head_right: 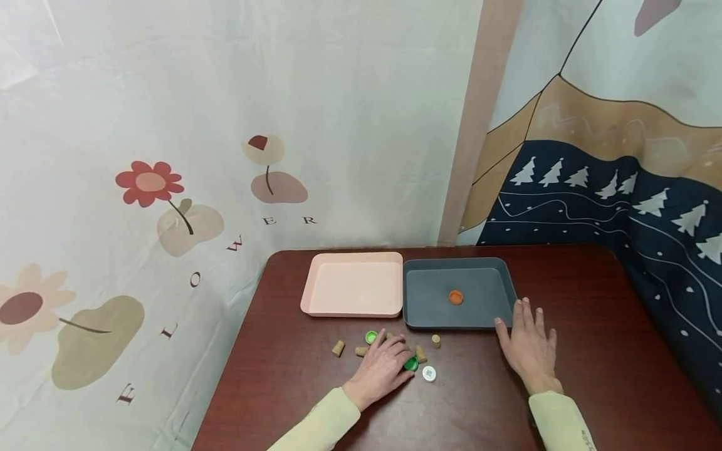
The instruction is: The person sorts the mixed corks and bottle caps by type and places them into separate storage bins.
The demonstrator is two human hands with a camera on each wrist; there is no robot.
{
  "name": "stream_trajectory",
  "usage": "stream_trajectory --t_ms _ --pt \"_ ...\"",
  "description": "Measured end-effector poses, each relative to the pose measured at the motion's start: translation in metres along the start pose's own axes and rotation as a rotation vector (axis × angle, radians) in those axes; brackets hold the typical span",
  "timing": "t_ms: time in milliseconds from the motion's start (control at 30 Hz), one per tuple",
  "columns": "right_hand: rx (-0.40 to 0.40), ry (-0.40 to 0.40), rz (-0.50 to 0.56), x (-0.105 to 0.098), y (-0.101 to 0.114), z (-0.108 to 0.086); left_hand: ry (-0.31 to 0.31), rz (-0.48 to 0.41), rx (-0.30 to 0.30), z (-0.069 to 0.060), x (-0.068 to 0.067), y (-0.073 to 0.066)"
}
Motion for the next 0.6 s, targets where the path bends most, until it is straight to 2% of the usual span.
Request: stream_trajectory --t_ms 167,367,600 --pt "-0.008 -0.001 0.004 -0.003 0.0 0.011 0.001 0.001 -0.019 -0.001 0.0 0.001" --pt "0.004 0.036 -0.009 0.001 -0.001 0.021 -0.032 -0.002 -0.038 -0.005 -0.004 0.003" --pt "0.015 0.043 -0.025 0.007 -0.001 0.022 -0.081 0.006 -0.055 -0.005 -0.015 0.006"
Point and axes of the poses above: each hand's wrist, its own z-axis towards the middle knuckle, its own x-axis out of the palm, y = z × x, the point moved 9 cm from there along z, towards the middle knuckle, and after that the axes turned 7 degrees about -z, right-handed, at the moved point
